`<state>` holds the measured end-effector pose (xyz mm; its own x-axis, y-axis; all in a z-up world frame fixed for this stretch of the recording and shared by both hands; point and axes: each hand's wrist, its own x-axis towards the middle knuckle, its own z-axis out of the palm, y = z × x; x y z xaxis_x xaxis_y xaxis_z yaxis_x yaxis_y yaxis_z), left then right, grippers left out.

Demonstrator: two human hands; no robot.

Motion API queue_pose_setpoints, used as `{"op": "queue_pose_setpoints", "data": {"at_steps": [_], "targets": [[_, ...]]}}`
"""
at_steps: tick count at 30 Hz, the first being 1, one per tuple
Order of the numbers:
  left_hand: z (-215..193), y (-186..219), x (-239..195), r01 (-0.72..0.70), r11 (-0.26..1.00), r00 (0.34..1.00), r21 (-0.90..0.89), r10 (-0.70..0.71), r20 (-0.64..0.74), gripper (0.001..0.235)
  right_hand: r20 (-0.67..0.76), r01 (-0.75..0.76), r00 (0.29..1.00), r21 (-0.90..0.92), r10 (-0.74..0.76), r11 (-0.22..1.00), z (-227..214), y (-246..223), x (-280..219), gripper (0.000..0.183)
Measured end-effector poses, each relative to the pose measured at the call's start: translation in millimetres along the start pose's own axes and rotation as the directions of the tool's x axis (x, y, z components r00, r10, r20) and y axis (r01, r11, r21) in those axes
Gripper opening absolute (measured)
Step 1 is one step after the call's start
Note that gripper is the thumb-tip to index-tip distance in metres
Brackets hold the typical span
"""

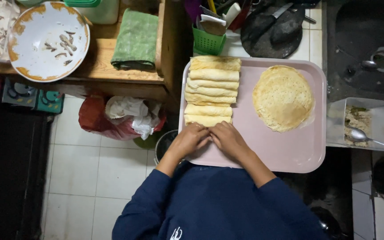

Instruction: The person places a slice of cheese onto a cooked crepe, rolls it into a cylinder, and stacks it on a tray. They repeat this process with several crepes, occasionally moving to the stove to pour batter into a pan and cook a new crepe.

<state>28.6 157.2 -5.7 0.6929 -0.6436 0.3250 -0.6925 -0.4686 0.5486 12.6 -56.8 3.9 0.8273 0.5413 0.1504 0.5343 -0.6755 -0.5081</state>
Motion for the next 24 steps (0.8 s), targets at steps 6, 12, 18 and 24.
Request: {"op": "queue_pose_setpoints", "data": {"at_steps": [6, 12, 18, 24], "targets": [[-8.5, -13.1, 0.9, -0.039, 0.999, 0.998, 0.007, 0.038, 0.054, 0.019, -0.051, 0.032, 0.998, -0.123, -0.038, 0.992, 6.8, 5.3, 10.7, 0.012], [-27.8, 1.1, -10.9, 0.033, 0.999, 0.996, -0.037, -0.03, 0.087, 0.026, 0.016, 0.05, 0.999, -0.047, -0.05, 0.998, 12.2, 17.0, -5.7, 0.016], [-22.9, -15.2, -1.1, 0.078, 0.996, 0.996, 0.049, -0.08, 0.032, 0.017, -0.014, -0.104, 0.995, -0.029, 0.104, 0.994, -16.7, 24.9, -12.0, 0.013], [-24.1, -22.8, -2.4, 0.082, 0.995, 0.992, 0.049, -0.086, 0.097, 0.02, -0.052, -0.138, 0.989, -0.012, 0.137, 0.99, -25.5, 23.8, -16.5, 0.013]]}}
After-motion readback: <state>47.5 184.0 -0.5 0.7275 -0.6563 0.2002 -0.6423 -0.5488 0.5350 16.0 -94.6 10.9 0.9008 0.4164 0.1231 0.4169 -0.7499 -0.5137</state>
